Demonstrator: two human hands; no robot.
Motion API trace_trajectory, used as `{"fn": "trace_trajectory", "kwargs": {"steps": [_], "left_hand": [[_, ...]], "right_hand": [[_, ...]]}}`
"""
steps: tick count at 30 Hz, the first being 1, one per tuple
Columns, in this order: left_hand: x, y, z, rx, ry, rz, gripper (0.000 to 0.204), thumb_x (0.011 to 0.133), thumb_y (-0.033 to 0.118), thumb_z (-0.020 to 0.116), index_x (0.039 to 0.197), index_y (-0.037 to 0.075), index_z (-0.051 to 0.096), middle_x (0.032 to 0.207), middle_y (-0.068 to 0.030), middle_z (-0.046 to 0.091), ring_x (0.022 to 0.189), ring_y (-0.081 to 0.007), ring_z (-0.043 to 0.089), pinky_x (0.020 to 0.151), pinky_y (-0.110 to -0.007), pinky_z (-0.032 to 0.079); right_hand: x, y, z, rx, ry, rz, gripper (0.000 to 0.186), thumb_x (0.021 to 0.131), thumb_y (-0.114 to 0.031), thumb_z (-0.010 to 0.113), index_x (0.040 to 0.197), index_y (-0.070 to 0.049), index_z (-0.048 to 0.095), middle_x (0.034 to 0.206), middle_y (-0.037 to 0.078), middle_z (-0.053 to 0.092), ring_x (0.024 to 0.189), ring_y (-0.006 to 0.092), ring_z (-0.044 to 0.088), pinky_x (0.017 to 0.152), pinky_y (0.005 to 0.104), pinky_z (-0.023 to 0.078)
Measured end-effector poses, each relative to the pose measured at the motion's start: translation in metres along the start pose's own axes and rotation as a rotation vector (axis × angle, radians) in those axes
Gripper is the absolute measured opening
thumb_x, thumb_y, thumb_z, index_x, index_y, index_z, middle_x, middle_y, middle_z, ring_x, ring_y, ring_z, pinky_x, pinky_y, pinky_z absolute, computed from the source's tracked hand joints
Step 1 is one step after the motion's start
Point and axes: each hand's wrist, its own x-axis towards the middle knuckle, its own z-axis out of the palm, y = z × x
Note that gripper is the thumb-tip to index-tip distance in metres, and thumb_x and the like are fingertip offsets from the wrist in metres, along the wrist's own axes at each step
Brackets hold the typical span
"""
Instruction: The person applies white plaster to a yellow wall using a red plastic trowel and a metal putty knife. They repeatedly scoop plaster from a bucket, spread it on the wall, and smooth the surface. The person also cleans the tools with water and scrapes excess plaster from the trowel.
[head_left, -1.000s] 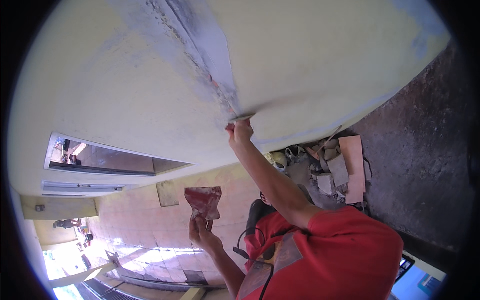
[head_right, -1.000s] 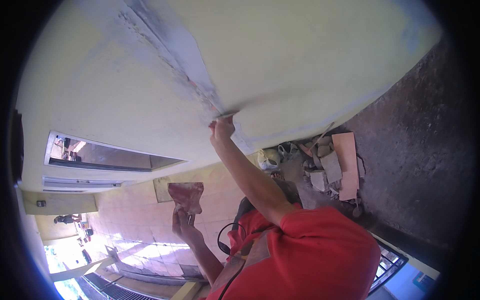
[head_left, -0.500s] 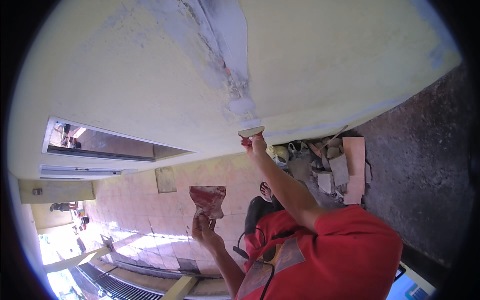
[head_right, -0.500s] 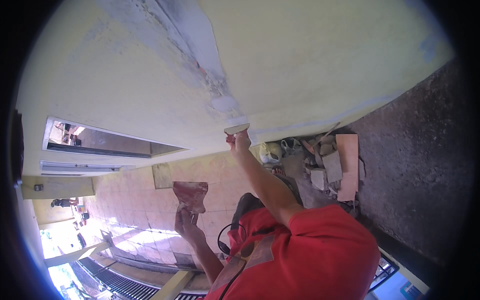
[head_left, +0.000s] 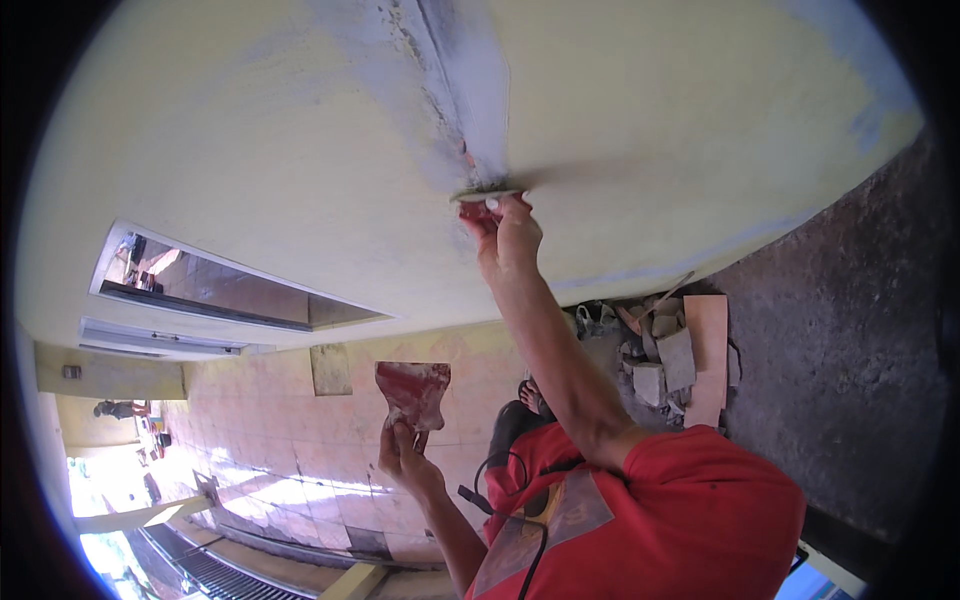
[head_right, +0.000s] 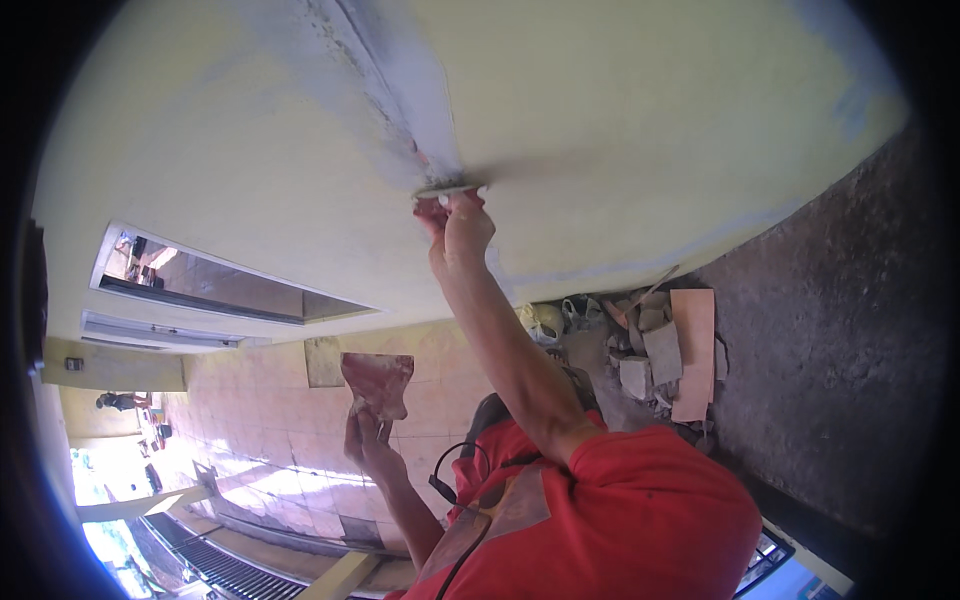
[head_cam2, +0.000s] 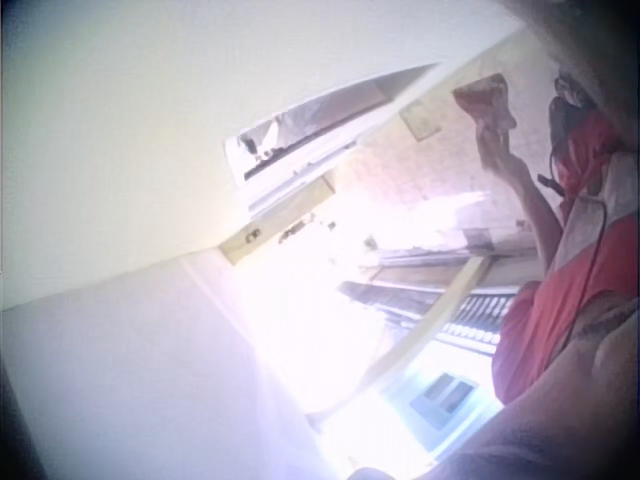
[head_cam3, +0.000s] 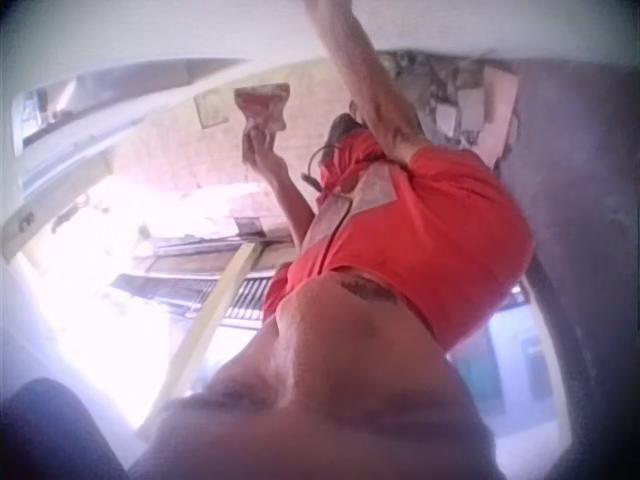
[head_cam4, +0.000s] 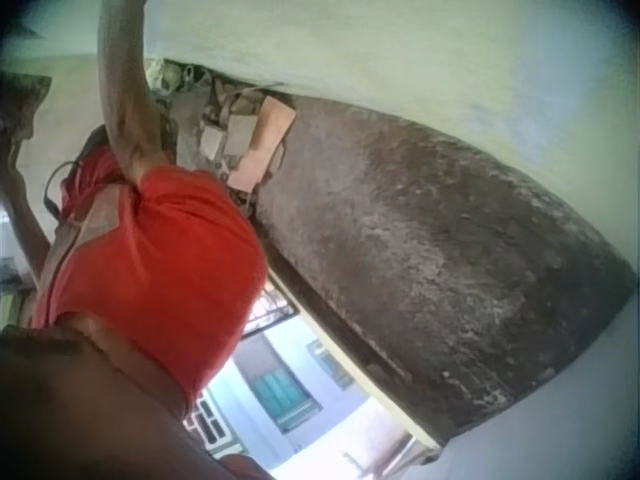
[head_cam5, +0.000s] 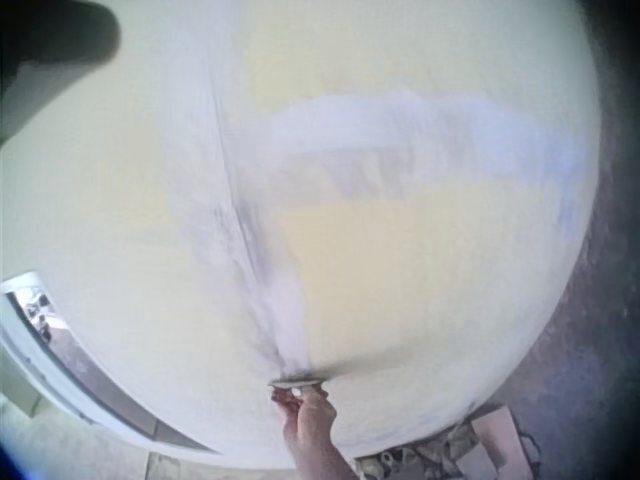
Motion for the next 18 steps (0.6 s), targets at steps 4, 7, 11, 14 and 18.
{"fn": "trace_trajectory", "kwargs": {"steps": [4, 7, 11, 14, 18], "left_hand": [[-0.001, -0.007, 0.0, -0.05, 0.022, 0.017, 0.029, 0.104, 0.015, 0.059, 0.123, -0.007, 0.064, 0.113, -0.015, 0.071, 0.097, -0.022, 0.072, 0.08, -0.036, 0.063], [-0.001, -0.022, -0.005, -0.105, 0.038, 0.001, 0.031, 0.103, 0.017, 0.062, 0.123, -0.006, 0.063, 0.111, -0.0147, 0.071, 0.096, -0.022, 0.072, 0.08, -0.036, 0.063], [-0.002, -0.038, -0.014, -0.131, 0.094, -0.067, 0.03, 0.102, 0.018, 0.065, 0.122, -0.005, 0.063, 0.109, -0.0139, 0.072, 0.094, -0.0212, 0.073, 0.079, -0.036, 0.063], [-0.004, -0.043, -0.016, -0.116, 0.102, -0.093, 0.029, 0.102, 0.017, 0.064, 0.12, -0.005, 0.064, 0.109, -0.0137, 0.072, 0.094, -0.0204, 0.073, 0.08, -0.035, 0.063], [-0.002, -0.031, -0.015, -0.028, 0.082, -0.121, 0.03, 0.103, 0.016, 0.059, 0.125, -0.005, 0.064, 0.111, -0.0125, 0.071, 0.098, -0.02, 0.072, 0.081, -0.034, 0.062]], "right_hand": [[-0.045, -0.056, 0.074, -0.09, -0.204, -0.064, 0.013, 0.095, -0.003, 0.053, 0.105, 0.003, 0.057, 0.1, 0.016, 0.067, 0.083, 0.0315, 0.072, 0.081, 0.0477, 0.066], [-0.08, -0.091, 0.087, -0.161, -0.422, -0.179, 0.025, 0.094, -0.002, 0.053, 0.117, 0.008, 0.057, 0.111, 0.019, 0.068, 0.097, 0.0324, 0.072, 0.09, 0.0499, 0.063], [-0.091, -0.092, 0.034, -0.23, -0.41, -0.184, 0.044, 0.09, 0.003, 0.053, 0.134, 0.004, 0.053, 0.117, 0.013, 0.066, 0.103, 0.0248, 0.07, 0.085, 0.0459, 0.063], [-0.042, -0.027, -0.082, -0.252, -0.133, -0.086, 0.048, 0.09, 0.005, 0.052, 0.138, 0.0, 0.052, 0.12, 0.011, 0.064, 0.105, 0.0241, 0.069, 0.086, 0.045, 0.063], [0.036, 0.07, -0.221, -0.245, 0.213, 0.05, 0.051, 0.089, 0.004, 0.054, 0.139, -0.006, 0.052, 0.119, 0.01, 0.063, 0.095, 0.0207, 0.067, 0.074, 0.0387, 0.06]]}}
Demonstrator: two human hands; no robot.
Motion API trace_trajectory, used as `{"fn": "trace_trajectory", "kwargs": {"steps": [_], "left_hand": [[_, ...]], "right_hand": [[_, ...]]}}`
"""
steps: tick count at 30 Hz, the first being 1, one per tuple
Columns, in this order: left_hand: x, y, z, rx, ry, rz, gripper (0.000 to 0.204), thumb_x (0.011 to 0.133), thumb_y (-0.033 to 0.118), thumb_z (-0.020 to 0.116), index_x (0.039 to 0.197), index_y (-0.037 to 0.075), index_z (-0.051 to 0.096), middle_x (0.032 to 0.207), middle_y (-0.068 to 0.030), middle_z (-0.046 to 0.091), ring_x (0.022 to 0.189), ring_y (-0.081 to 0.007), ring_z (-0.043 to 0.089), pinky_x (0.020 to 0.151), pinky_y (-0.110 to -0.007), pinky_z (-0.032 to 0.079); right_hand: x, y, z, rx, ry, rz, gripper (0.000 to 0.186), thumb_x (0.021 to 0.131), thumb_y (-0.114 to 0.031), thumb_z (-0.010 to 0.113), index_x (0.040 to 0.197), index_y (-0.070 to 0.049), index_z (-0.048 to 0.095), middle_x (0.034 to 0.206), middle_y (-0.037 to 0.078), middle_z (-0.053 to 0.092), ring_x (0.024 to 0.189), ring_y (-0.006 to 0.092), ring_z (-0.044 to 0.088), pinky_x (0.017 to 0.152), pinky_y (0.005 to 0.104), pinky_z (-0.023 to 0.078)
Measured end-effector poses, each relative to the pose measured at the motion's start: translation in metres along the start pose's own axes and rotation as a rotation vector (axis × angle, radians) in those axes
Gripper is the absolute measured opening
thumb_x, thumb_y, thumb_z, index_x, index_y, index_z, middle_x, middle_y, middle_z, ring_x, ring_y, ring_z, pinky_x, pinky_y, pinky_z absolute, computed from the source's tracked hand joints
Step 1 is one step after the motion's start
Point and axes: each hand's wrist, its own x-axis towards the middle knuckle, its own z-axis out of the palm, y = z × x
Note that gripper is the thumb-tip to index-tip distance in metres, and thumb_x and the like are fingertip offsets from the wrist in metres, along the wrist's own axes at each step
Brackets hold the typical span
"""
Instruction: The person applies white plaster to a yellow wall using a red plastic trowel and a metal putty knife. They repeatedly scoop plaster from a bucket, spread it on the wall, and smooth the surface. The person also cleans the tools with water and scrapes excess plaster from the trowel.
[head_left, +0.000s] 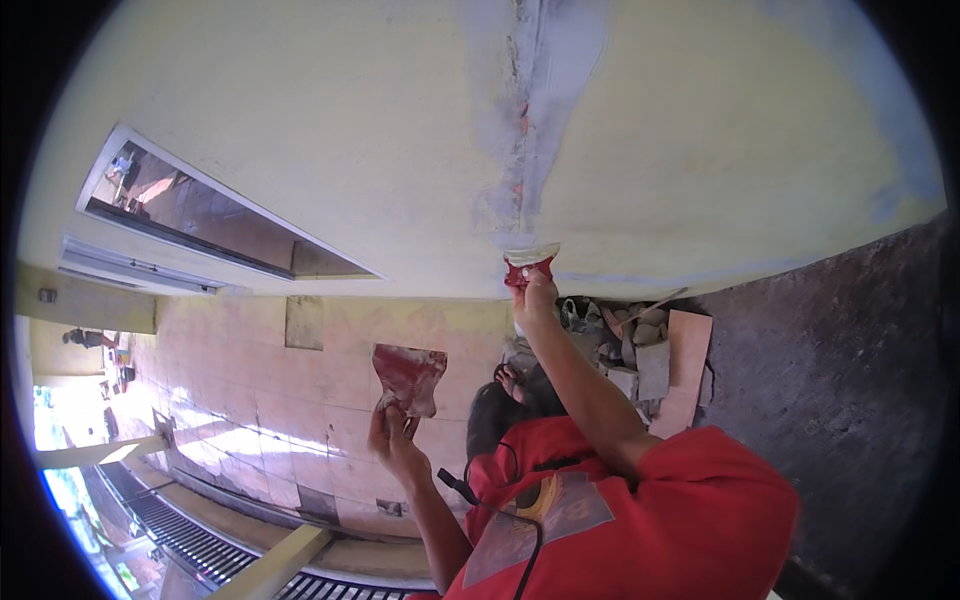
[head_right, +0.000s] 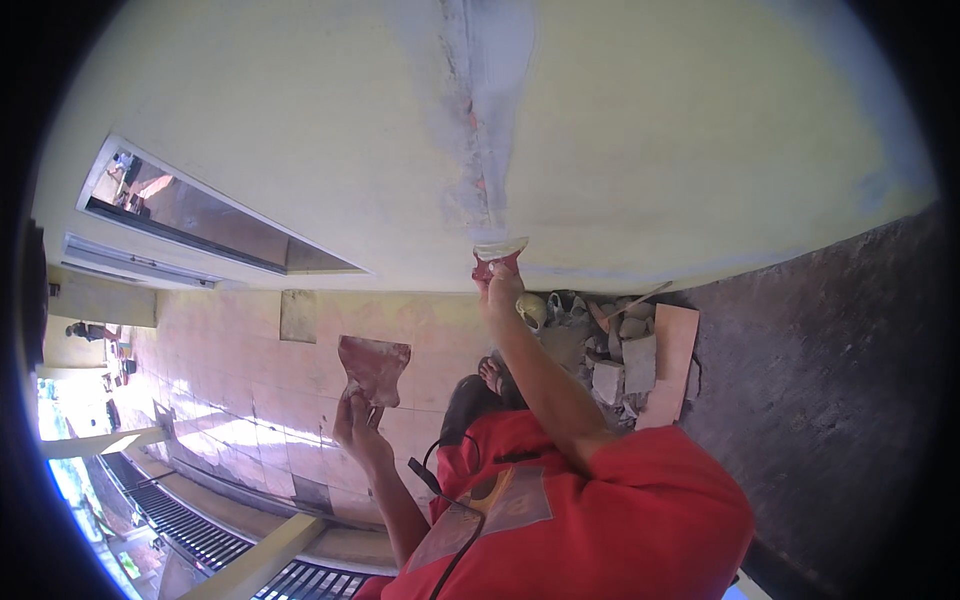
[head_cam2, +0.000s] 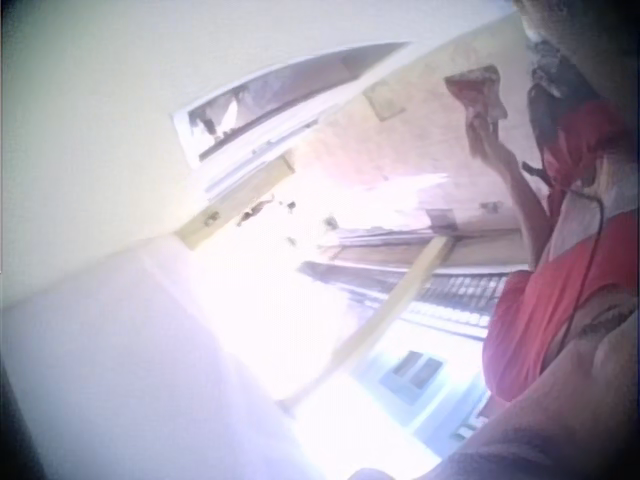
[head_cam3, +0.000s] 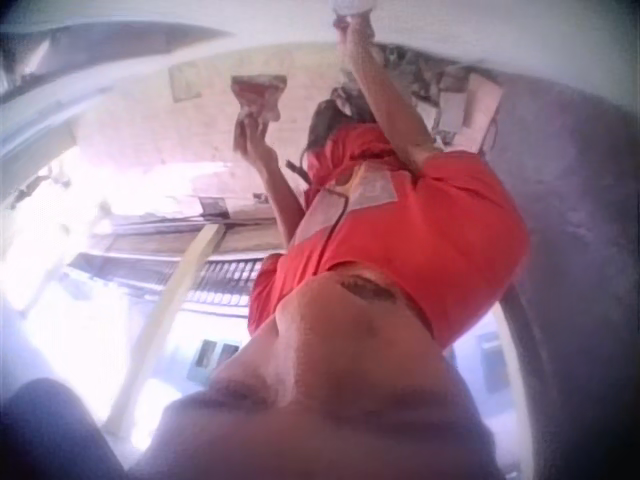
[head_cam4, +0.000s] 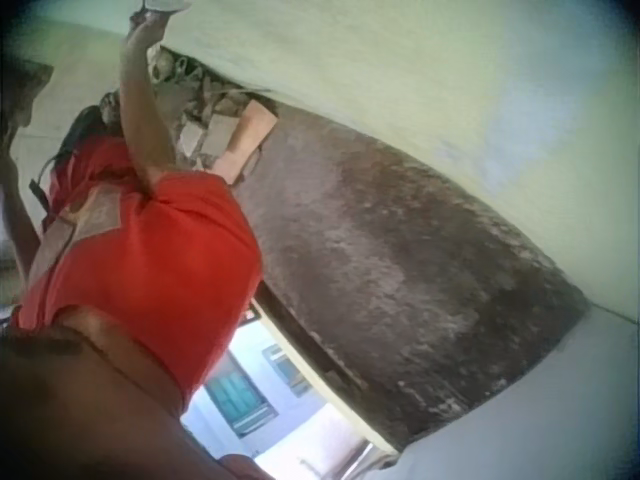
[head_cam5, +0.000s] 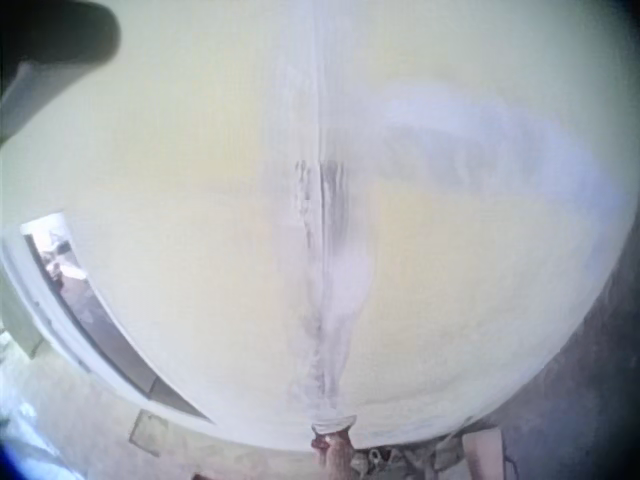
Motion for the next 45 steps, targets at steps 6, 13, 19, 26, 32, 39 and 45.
{"fn": "trace_trajectory", "kwargs": {"steps": [6, 13, 19, 26, 32, 39, 45], "left_hand": [[-0.001, 0.013, -0.006, 0.07, 0.001, 0.065, 0.028, 0.103, 0.016, 0.061, 0.122, -0.004, 0.065, 0.109, -0.0121, 0.071, 0.097, -0.0196, 0.071, 0.081, -0.035, 0.062], [-0.006, 0.003, -0.019, 0.1, 0.078, 0.034, 0.028, 0.103, 0.018, 0.059, 0.121, -0.003, 0.065, 0.107, -0.0103, 0.071, 0.097, -0.0186, 0.07, 0.085, -0.037, 0.061], [-0.001, 0.018, 0.007, 0.128, -0.023, 0.039, 0.029, 0.103, 0.016, 0.061, 0.122, -0.005, 0.065, 0.11, -0.013, 0.072, 0.094, -0.0211, 0.073, 0.079, -0.035, 0.063], [-0.002, 0.013, -0.002, 0.083, 0.0, 0.056, 0.029, 0.104, 0.016, 0.06, 0.123, -0.005, 0.065, 0.108, -0.0127, 0.072, 0.094, -0.0207, 0.073, 0.08, -0.035, 0.063], [0.0, 0.026, 0.009, 0.063, -0.035, 0.086, 0.029, 0.104, 0.017, 0.06, 0.122, -0.005, 0.065, 0.11, -0.0126, 0.071, 0.094, -0.0202, 0.072, 0.08, -0.035, 0.062], [0.0, 0.014, -0.001, 0.021, 0.014, 0.092, 0.029, 0.103, 0.016, 0.061, 0.122, -0.006, 0.065, 0.109, -0.0132, 0.071, 0.095, -0.0207, 0.071, 0.079, -0.034, 0.062], [0.003, 0.015, -0.006, 0.094, -0.06, 0.047, 0.029, 0.103, 0.015, 0.062, 0.121, -0.006, 0.065, 0.11, -0.0135, 0.071, 0.095, -0.021, 0.071, 0.079, -0.035, 0.062]], "right_hand": [[0.069, 0.021, 0.076, 0.155, 0.14, 0.065, 0.046, 0.087, 0.004, 0.056, 0.129, -0.012, 0.056, 0.105, 0.005, 0.064, 0.078, 0.0182, 0.063, 0.066, 0.037, 0.056], [-0.079, 0.032, 0.077, 0.11, -0.042, 0.019, 0.039, 0.086, 0.003, 0.054, 0.123, -0.008, 0.058, 0.101, 0.005, 0.066, 0.087, 0.0191, 0.067, 0.072, 0.0419, 0.061], [0.074, 0.08, -0.013, 0.207, 0.189, 0.071, 0.039, 0.083, 0.009, 0.047, 0.117, -0.007, 0.056, 0.095, 0.007, 0.063, 0.074, 0.0208, 0.066, 0.061, 0.0409, 0.06], [0.046, 0.0, 0.071, 0.184, 0.137, 0.1, 0.033, 0.089, 0.005, 0.051, 0.119, -0.007, 0.058, 0.103, 0.009, 0.064, 0.078, 0.0219, 0.066, 0.072, 0.0411, 0.061], [-0.085, -0.088, 0.173, 0.19, -0.157, -0.028, 0.03, 0.091, 0.001, 0.056, 0.12, -0.002, 0.059, 0.109, 0.01, 0.067, 0.097, 0.026, 0.07, 0.081, 0.0461, 0.064], [-0.144, -0.069, 0.127, 0.136, -0.334, -0.075, 0.034, 0.09, 0.004, 0.062, 0.123, -0.001, 0.058, 0.104, 0.005, 0.066, 0.092, 0.0148, 0.068, 0.073, 0.0339, 0.061], [0.023, 0.055, 0.003, 0.05, 0.212, 0.042, 0.035, 0.09, 0.001, 0.057, 0.124, -0.006, 0.056, 0.104, 0.007, 0.065, 0.089, 0.0201, 0.068, 0.072, 0.0366, 0.061]]}}
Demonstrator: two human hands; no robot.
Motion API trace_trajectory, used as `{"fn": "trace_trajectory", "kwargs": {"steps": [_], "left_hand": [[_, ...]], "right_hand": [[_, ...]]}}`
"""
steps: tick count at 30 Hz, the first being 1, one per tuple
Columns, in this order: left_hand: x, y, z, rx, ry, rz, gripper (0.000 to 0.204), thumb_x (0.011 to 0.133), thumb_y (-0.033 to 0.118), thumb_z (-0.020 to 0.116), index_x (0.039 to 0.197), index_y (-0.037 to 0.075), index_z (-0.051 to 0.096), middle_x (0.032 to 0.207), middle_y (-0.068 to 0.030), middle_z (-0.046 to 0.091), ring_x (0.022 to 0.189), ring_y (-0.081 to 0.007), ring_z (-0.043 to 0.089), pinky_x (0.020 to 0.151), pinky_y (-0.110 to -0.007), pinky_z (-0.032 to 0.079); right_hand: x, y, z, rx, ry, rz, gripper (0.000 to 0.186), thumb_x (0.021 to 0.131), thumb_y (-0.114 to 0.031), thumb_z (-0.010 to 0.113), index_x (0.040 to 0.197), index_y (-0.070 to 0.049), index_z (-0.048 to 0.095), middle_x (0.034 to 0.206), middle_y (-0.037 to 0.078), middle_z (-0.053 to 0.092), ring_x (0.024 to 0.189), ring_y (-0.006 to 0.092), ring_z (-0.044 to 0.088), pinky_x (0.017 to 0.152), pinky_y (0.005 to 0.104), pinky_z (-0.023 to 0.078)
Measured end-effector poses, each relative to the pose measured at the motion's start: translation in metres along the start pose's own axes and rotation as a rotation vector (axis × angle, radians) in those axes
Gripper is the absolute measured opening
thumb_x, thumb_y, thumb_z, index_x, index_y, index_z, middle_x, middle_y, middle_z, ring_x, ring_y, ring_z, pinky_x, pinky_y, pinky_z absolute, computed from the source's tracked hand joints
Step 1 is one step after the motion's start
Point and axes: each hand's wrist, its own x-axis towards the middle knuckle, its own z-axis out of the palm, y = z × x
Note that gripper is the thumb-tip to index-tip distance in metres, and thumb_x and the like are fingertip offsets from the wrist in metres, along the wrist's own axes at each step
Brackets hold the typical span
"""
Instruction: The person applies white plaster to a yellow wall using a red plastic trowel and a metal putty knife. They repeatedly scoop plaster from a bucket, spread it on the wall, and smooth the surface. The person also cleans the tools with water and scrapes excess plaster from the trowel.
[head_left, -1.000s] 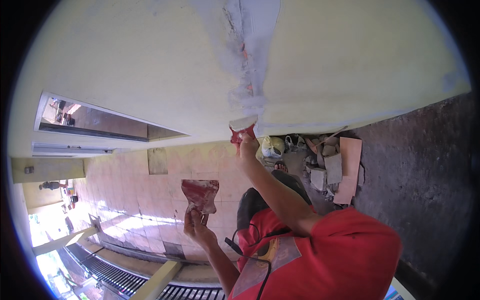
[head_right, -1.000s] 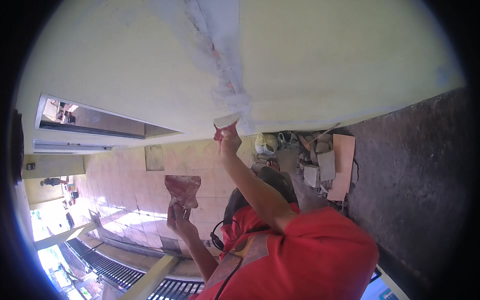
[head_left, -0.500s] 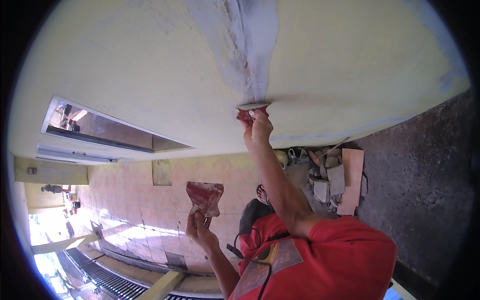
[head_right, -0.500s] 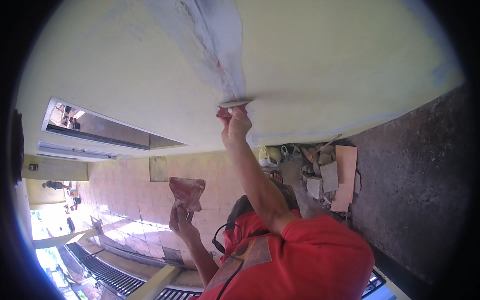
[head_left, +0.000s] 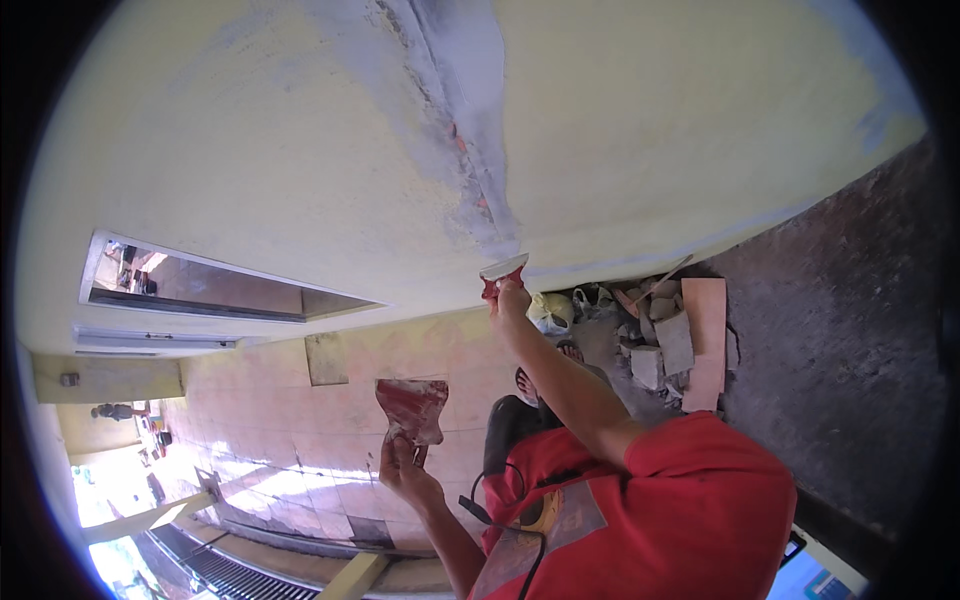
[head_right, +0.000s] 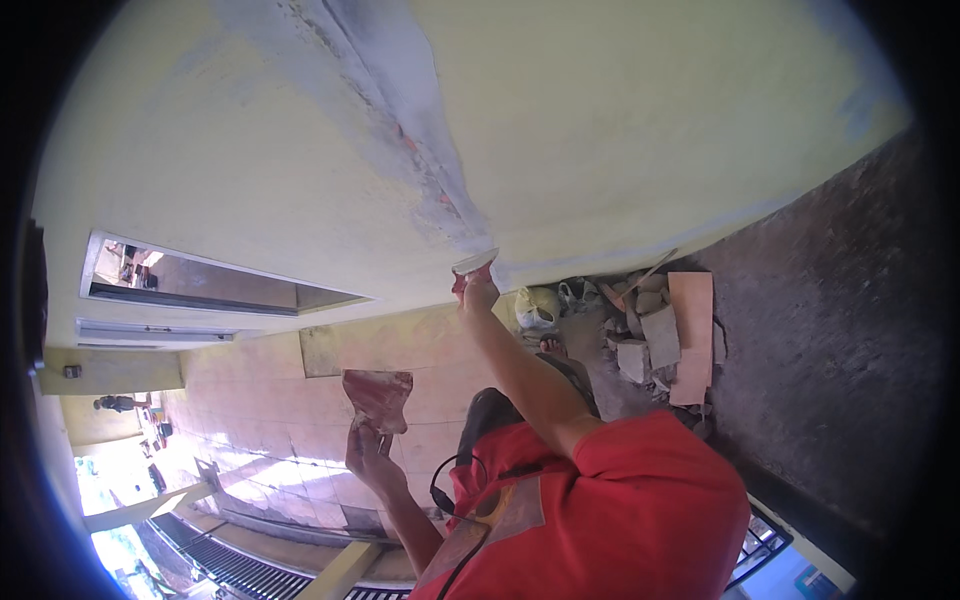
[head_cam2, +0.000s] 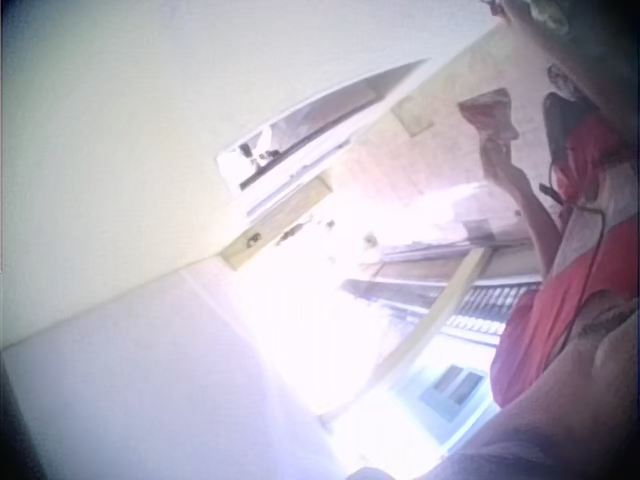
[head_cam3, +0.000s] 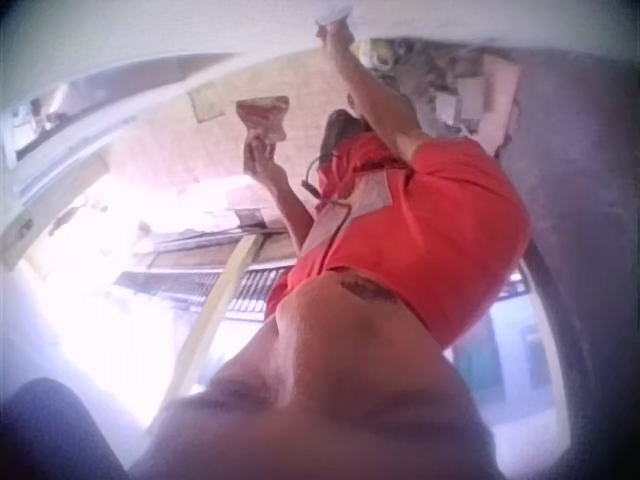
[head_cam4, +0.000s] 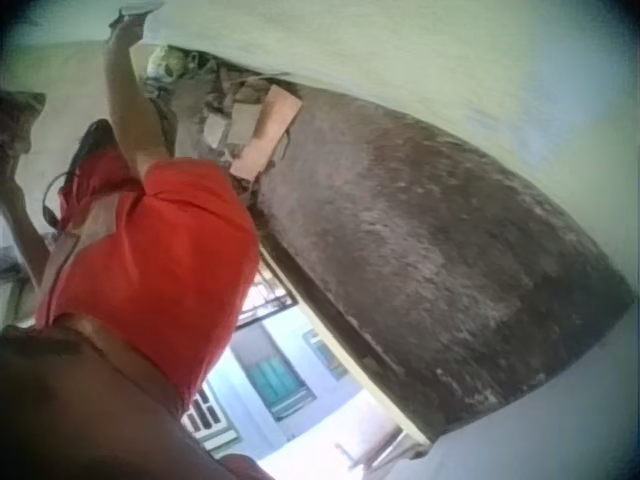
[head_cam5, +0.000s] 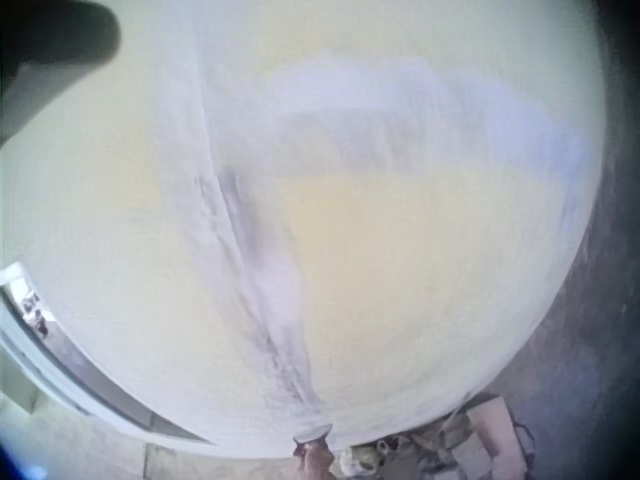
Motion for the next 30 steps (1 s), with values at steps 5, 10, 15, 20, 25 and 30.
{"fn": "trace_trajectory", "kwargs": {"steps": [5, 10, 15, 20, 25, 30], "left_hand": [[0.002, 0.005, 0.001, 0.052, 0.006, 0.022, 0.028, 0.103, 0.016, 0.062, 0.121, -0.006, 0.065, 0.109, -0.0127, 0.071, 0.094, -0.0205, 0.071, 0.078, -0.035, 0.062], [-0.004, -0.002, -0.008, 0.077, 0.077, -0.005, 0.03, 0.102, 0.019, 0.06, 0.121, -0.004, 0.065, 0.11, -0.0125, 0.07, 0.098, -0.0219, 0.07, 0.083, -0.038, 0.06], [-0.005, 0.001, -0.005, 0.102, 0.04, -0.009, 0.034, 0.102, 0.021, 0.059, 0.124, -0.005, 0.064, 0.111, -0.0138, 0.069, 0.101, -0.0241, 0.07, 0.086, -0.04, 0.06], [0.005, 0.013, 0.011, 0.139, -0.049, -0.019, 0.036, 0.102, 0.021, 0.058, 0.127, -0.005, 0.063, 0.112, -0.0134, 0.069, 0.101, -0.0237, 0.07, 0.085, -0.04, 0.06], [-0.002, 0.009, 0.004, -0.025, 0.031, -0.053, 0.029, 0.102, 0.019, 0.062, 0.12, -0.004, 0.065, 0.106, -0.0096, 0.071, 0.092, -0.017, 0.071, 0.075, -0.032, 0.062], [0.011, 0.01, 0.017, -0.211, -0.097, 0.004, 0.026, 0.103, 0.016, 0.063, 0.12, -0.004, 0.066, 0.106, -0.0093, 0.071, 0.093, -0.0165, 0.071, 0.078, -0.035, 0.064]], "right_hand": [[0.049, -0.014, 0.06, 0.087, 0.017, -0.017, 0.03, 0.087, 0.002, 0.057, 0.114, -0.009, 0.058, 0.096, 0.005, 0.062, 0.08, 0.0167, 0.064, 0.061, 0.033, 0.055], [-0.069, -0.001, 0.067, 0.009, -0.267, -0.157, 0.035, 0.084, 0.007, 0.057, 0.115, -0.007, 0.062, 0.102, 0.003, 0.065, 0.081, 0.0156, 0.065, 0.064, 0.034, 0.059], [-0.013, 0.036, -0.009, -0.005, 0.0, 0.108, 0.039, 0.082, 0.007, 0.054, 0.12, -0.002, 0.059, 0.107, 0.009, 0.066, 0.09, 0.0219, 0.07, 0.066, 0.0366, 0.061], [0.121, 0.007, -0.012, 0.19, 0.138, 0.125, 0.044, 0.083, 0.007, 0.051, 0.125, -0.008, 0.052, 0.111, 0.009, 0.061, 0.098, 0.0244, 0.066, 0.08, 0.0433, 0.061], [0.045, -0.019, 0.06, 0.146, -0.049, 0.048, 0.036, 0.088, 0.004, 0.05, 0.122, -0.008, 0.052, 0.105, 0.01, 0.061, 0.084, 0.0274, 0.067, 0.074, 0.0465, 0.062], [-0.061, -0.095, 0.135, 0.222, -0.271, -0.048, 0.012, 0.093, -0.002, 0.056, 0.104, 0.003, 0.054, 0.096, 0.012, 0.059, 0.076, 0.0289, 0.066, 0.074, 0.05, 0.065]]}}
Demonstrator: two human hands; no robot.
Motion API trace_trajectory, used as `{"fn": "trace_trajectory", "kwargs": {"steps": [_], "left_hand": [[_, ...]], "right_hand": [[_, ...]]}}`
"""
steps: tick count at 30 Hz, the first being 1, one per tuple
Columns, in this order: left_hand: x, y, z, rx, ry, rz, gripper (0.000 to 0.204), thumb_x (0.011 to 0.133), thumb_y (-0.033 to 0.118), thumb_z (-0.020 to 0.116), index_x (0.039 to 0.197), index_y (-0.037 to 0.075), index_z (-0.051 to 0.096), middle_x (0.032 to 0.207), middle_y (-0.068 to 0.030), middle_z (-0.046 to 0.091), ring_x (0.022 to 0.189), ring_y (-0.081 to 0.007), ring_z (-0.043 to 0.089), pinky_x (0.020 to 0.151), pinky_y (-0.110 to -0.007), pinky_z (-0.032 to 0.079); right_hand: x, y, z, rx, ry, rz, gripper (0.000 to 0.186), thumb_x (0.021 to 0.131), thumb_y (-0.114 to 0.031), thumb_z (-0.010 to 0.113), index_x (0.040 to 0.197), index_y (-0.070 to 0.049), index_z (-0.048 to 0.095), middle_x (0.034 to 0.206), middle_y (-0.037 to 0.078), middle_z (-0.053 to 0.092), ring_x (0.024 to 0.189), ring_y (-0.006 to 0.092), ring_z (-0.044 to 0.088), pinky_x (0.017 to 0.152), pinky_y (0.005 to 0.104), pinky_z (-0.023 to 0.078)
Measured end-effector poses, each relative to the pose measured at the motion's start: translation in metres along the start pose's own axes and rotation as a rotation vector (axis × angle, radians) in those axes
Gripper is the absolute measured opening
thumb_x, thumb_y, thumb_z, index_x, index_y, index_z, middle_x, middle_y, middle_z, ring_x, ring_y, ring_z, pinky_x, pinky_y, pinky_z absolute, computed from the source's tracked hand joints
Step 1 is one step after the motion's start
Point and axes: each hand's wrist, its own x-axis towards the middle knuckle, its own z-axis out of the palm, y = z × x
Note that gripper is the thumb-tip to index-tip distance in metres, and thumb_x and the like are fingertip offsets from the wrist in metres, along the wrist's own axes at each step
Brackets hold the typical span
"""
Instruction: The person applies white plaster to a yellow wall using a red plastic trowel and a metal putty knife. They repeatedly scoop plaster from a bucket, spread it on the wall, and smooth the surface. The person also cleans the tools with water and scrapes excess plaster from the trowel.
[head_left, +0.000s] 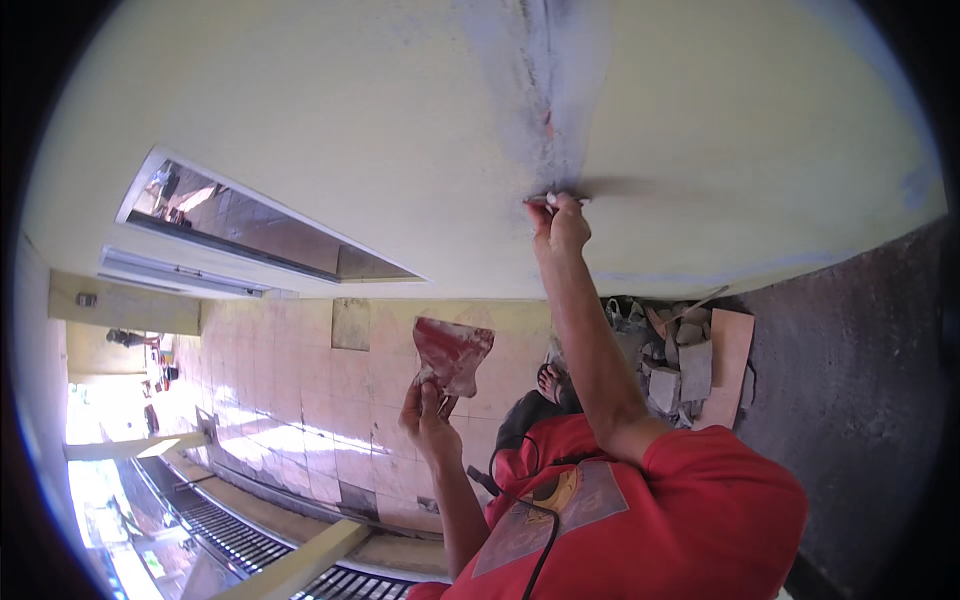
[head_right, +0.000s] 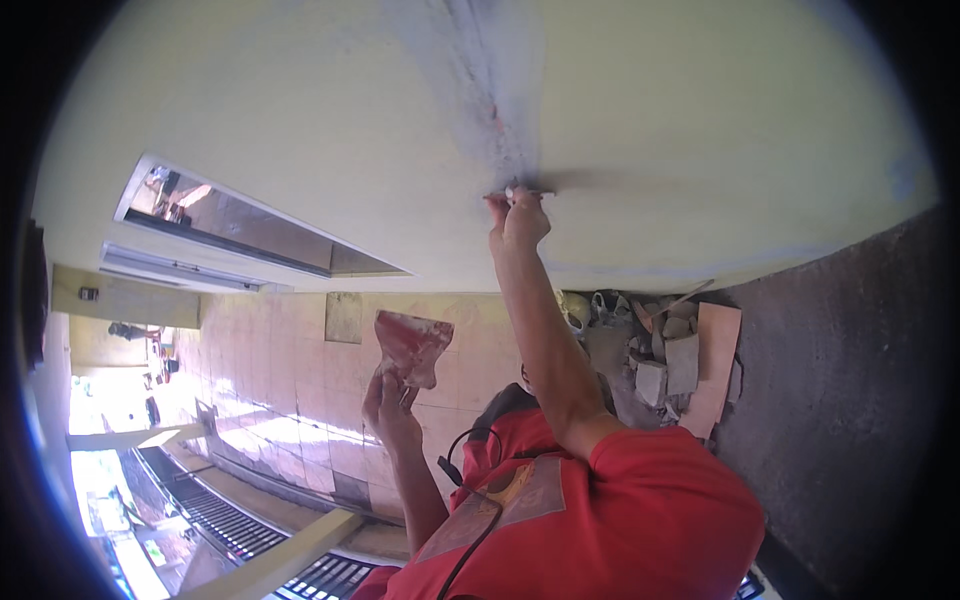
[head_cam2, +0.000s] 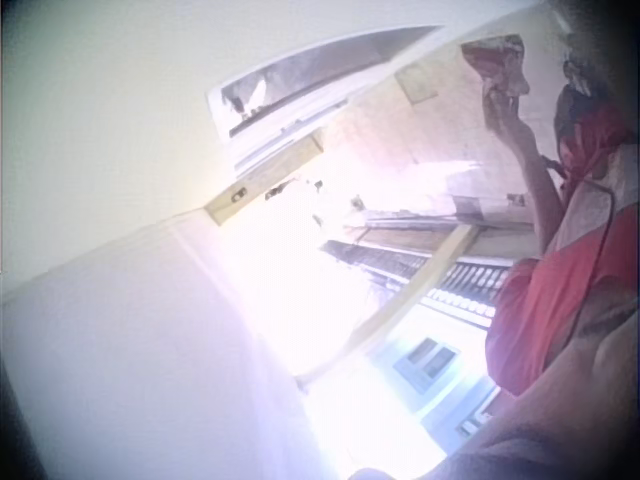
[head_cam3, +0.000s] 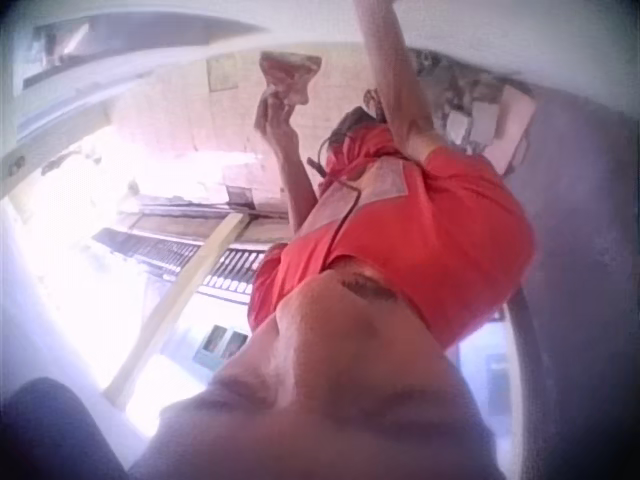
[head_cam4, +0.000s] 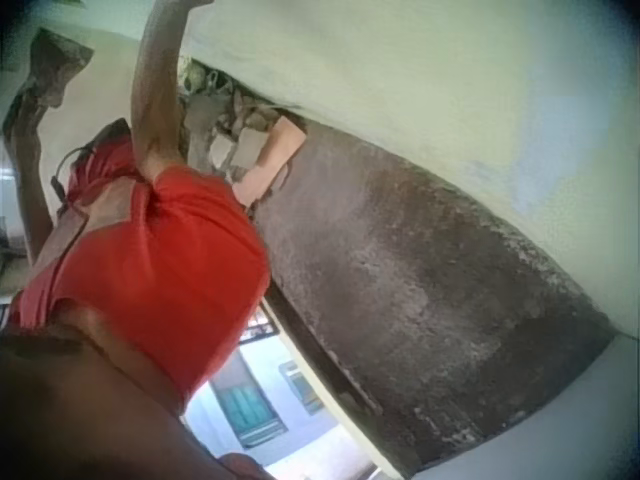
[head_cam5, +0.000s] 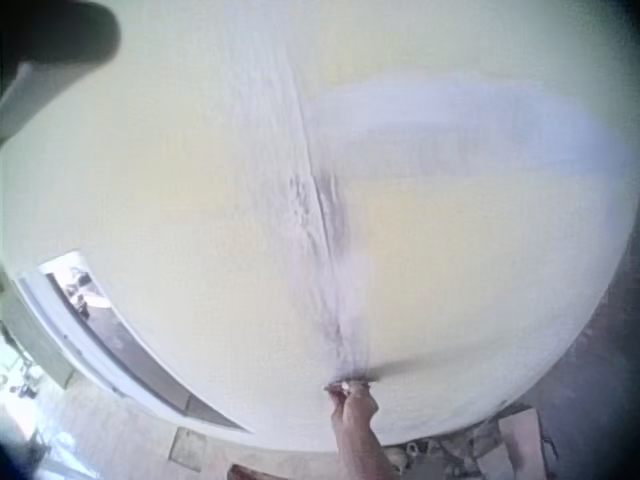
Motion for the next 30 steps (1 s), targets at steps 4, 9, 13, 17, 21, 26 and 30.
{"fn": "trace_trajectory", "kwargs": {"steps": [4, 9, 13, 17, 21, 26, 30], "left_hand": [[0.007, 0.012, 0.017, -0.1, -0.031, 0.052, 0.028, 0.102, 0.016, 0.065, 0.12, -0.005, 0.066, 0.106, -0.0098, 0.071, 0.094, -0.0185, 0.071, 0.08, -0.036, 0.064], [0.018, 0.022, 0.034, -0.116, 0.037, 0.099, 0.027, 0.103, 0.016, 0.064, 0.118, -0.005, 0.066, 0.105, -0.0104, 0.071, 0.093, -0.0198, 0.072, 0.079, -0.036, 0.065], [0.022, 0.04, 0.046, -0.195, -0.082, 0.199, 0.026, 0.101, 0.016, 0.065, 0.118, -0.004, 0.065, 0.1, -0.0078, 0.071, 0.088, -0.0169, 0.071, 0.076, -0.035, 0.065], [0.012, 0.073, 0.07, -0.253, -0.217, 0.118, 0.026, 0.102, 0.017, 0.061, 0.117, -0.004, 0.065, 0.098, -0.0056, 0.07, 0.084, -0.0136, 0.069, 0.074, -0.032, 0.061], [0.008, 0.096, 0.084, -0.335, -0.39, -0.074, 0.025, 0.103, 0.017, 0.057, 0.116, -0.004, 0.064, 0.099, -0.0052, 0.07, 0.085, -0.0116, 0.067, 0.075, -0.028, 0.055], [-0.012, 0.122, 0.101, -0.349, -0.56, -0.235, 0.023, 0.105, 0.013, 0.052, 0.115, -0.004, 0.064, 0.099, -0.0067, 0.071, 0.086, -0.0114, 0.067, 0.077, -0.026, 0.055], [-0.022, 0.13, 0.107, -0.43, -0.553, -0.189, 0.024, 0.105, 0.013, 0.05, 0.117, -0.004, 0.062, 0.102, -0.0085, 0.071, 0.088, -0.013, 0.068, 0.078, -0.027, 0.056]], "right_hand": [[-0.087, -0.049, 0.097, -0.032, -0.173, -0.045, 0.017, 0.092, 0.001, 0.058, 0.108, 0.005, 0.055, 0.105, 0.013, 0.061, 0.093, 0.0256, 0.065, 0.084, 0.0485, 0.065], [-0.187, -0.11, 0.135, -0.081, -0.503, -0.145, 0.026, 0.093, 0.001, 0.057, 0.119, 0.004, 0.058, 0.114, 0.014, 0.066, 0.103, 0.0243, 0.068, 0.089, 0.0481, 0.064], [-0.214, -0.136, 0.11, -0.131, -0.788, -0.21, 0.03, 0.095, 0.0, 0.056, 0.124, 0.003, 0.06, 0.113, 0.014, 0.071, 0.106, 0.0252, 0.071, 0.092, 0.052, 0.063], [-0.214, -0.157, 0.08, -0.317, -1.01, -0.339, 0.033, 0.096, 0.002, 0.059, 0.129, 0.007, 0.062, 0.116, 0.013, 0.072, 0.104, 0.0201, 0.07, 0.089, 0.0424, 0.06], [-0.185, -0.195, 0.046, -0.853, -1.367, -0.811, 0.034, 0.103, -0.013, 0.056, 0.131, 0.004, 0.066, 0.122, 0.023, 0.071, 0.114, 0.0335, 0.069, 0.096, 0.0456, 0.057], [-0.218, -0.206, 0.059, -0.956, -1.935, -1.021, 0.046, 0.107, -0.039, 0.05, 0.125, -0.002, 0.071, 0.135, 0.019, 0.066, 0.134, 0.0455, 0.055, 0.114, 0.0574, 0.043], [-0.219, -0.213, 0.039, -1.236, -1.949, -1.248, 0.037, 0.099, -0.031, 0.057, 0.118, -0.004, 0.075, 0.133, 0.012, 0.069, 0.136, 0.0409, 0.055, 0.115, 0.0565, 0.043]]}}
